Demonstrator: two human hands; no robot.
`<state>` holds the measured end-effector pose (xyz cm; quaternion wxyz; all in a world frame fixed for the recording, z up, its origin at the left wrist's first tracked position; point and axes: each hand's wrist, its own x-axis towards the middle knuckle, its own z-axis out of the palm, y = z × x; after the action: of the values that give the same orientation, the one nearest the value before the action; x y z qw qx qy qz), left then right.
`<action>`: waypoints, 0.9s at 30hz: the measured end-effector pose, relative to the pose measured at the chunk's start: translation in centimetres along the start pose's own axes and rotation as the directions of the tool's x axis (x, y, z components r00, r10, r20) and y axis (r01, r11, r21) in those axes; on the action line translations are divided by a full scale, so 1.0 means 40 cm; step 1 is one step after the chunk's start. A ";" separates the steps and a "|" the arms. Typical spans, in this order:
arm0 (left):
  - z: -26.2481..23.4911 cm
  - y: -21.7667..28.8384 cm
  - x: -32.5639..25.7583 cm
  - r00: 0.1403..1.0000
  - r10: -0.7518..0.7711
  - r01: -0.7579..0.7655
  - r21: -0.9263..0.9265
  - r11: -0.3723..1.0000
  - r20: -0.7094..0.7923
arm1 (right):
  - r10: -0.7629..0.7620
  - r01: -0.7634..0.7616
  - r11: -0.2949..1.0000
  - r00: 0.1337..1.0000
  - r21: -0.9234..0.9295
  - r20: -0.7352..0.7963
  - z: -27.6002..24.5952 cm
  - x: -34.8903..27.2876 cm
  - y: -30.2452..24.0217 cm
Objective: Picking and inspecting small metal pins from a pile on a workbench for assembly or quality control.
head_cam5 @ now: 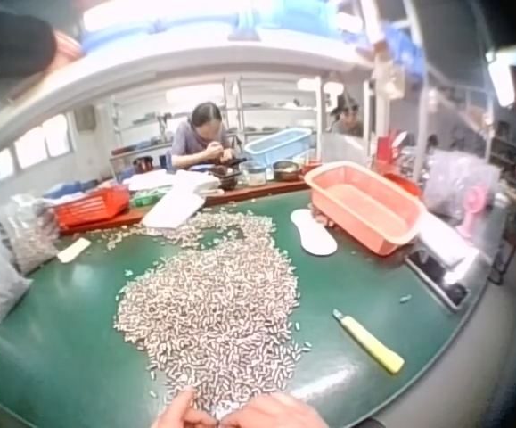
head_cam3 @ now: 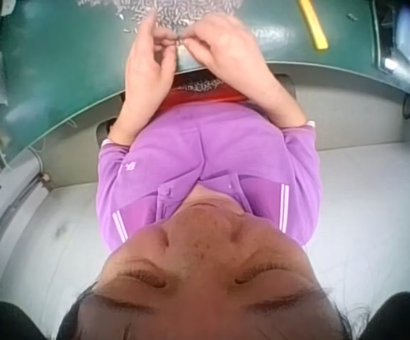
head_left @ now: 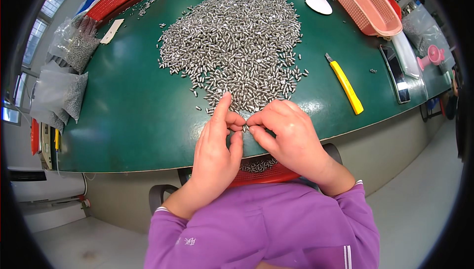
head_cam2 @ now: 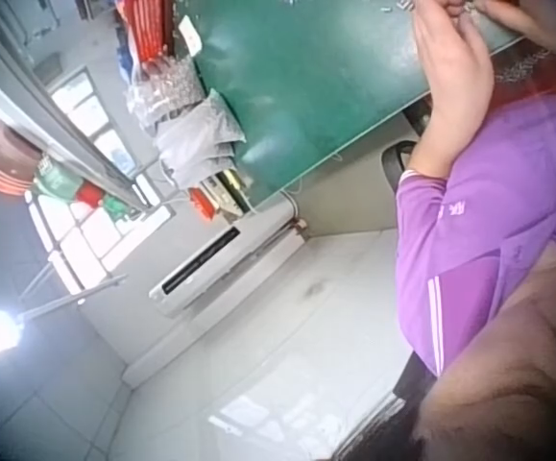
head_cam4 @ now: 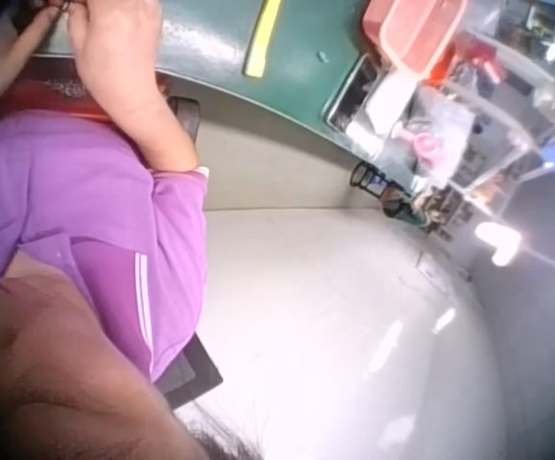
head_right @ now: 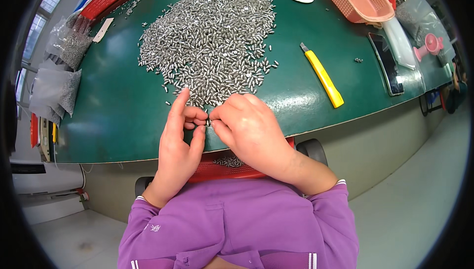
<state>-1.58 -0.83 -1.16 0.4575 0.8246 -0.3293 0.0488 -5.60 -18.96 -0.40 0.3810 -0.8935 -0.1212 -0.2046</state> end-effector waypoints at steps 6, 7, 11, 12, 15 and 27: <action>-0.002 0.004 0.006 1.000 -0.024 0.024 -0.060 0.998 -0.007 | 0.002 -0.002 1.000 1.000 0.016 -0.026 0.001 0.004 0.000; -0.002 0.005 0.007 0.999 -0.035 0.034 -0.080 0.996 -0.007 | 0.007 -0.007 1.000 1.000 0.012 -0.030 0.003 0.004 0.002; 0.004 -0.003 0.008 1.000 0.004 -0.004 -0.021 1.000 0.003 | 0.019 -0.019 1.000 0.999 0.006 -0.041 0.009 0.004 0.006; 0.004 -0.004 0.008 1.000 0.001 -0.001 -0.014 1.000 0.009 | 0.019 -0.019 1.000 0.999 0.007 -0.041 0.010 0.004 0.006; 0.006 -0.009 0.007 1.000 -0.007 0.007 -0.010 1.000 0.016 | 0.020 -0.020 1.000 0.999 0.006 -0.038 0.010 0.004 0.006; -0.002 -0.010 0.008 0.999 -0.010 0.012 -0.063 0.998 0.040 | 0.007 -0.007 1.000 1.000 0.020 0.014 -0.005 0.003 0.005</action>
<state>-1.08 -0.76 -1.28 0.4769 0.8123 -0.3351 0.0197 -5.48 -19.24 -0.33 0.3898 -0.8914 -0.1230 -0.1957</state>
